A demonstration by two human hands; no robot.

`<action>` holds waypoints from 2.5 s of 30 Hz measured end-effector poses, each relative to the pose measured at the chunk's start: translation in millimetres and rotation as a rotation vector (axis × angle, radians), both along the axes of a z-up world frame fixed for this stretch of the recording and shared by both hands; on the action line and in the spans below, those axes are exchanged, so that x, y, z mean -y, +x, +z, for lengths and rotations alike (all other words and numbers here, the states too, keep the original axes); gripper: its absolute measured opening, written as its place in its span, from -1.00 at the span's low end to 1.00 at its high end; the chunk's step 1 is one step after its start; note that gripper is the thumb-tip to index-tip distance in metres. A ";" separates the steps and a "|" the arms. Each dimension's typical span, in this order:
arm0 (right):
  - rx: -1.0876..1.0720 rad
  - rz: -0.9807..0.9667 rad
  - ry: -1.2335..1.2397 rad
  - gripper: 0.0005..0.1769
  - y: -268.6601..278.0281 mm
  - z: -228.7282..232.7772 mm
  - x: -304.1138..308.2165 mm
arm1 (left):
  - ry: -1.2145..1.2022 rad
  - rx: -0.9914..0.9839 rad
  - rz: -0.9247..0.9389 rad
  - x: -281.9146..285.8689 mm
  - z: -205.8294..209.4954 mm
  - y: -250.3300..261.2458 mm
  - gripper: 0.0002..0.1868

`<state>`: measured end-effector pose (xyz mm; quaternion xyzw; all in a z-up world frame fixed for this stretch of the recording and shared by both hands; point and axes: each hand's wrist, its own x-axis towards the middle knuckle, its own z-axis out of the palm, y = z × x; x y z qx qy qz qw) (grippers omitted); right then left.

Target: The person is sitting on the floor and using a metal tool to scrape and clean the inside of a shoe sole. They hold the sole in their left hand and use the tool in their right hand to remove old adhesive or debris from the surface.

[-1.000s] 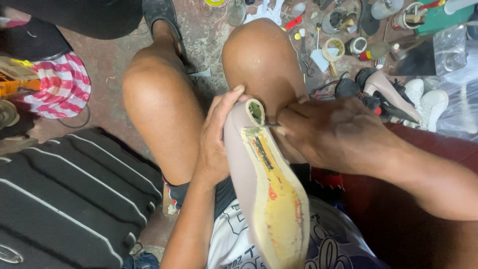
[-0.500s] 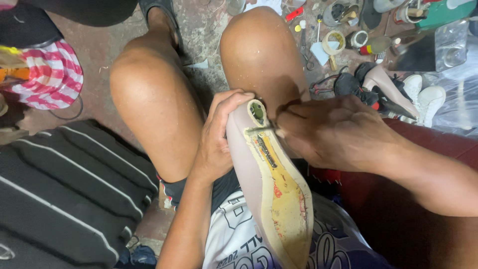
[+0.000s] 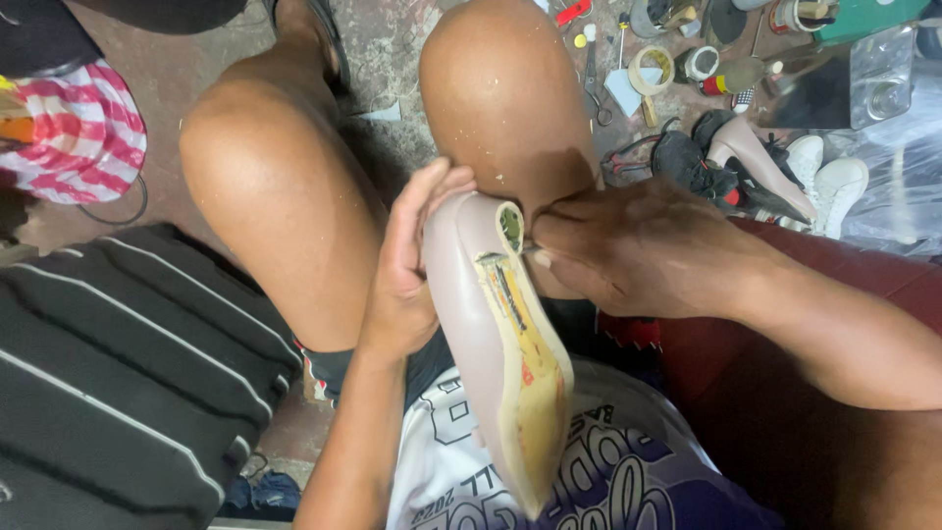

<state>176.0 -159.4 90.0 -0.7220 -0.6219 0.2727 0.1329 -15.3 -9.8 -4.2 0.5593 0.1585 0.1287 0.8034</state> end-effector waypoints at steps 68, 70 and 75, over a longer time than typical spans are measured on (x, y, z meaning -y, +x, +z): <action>0.215 0.066 0.041 -0.79 -25.1 9.7 -26.6 | -0.870 -0.146 0.395 6.5 10.7 17.3 -0.41; 0.189 0.076 0.063 -0.79 -23.9 9.6 -25.1 | -0.890 -0.136 0.405 7.6 11.6 16.4 -0.40; 0.325 0.092 0.174 -0.80 -17.3 6.8 -28.6 | -0.875 -0.107 0.388 8.6 11.0 17.6 -0.40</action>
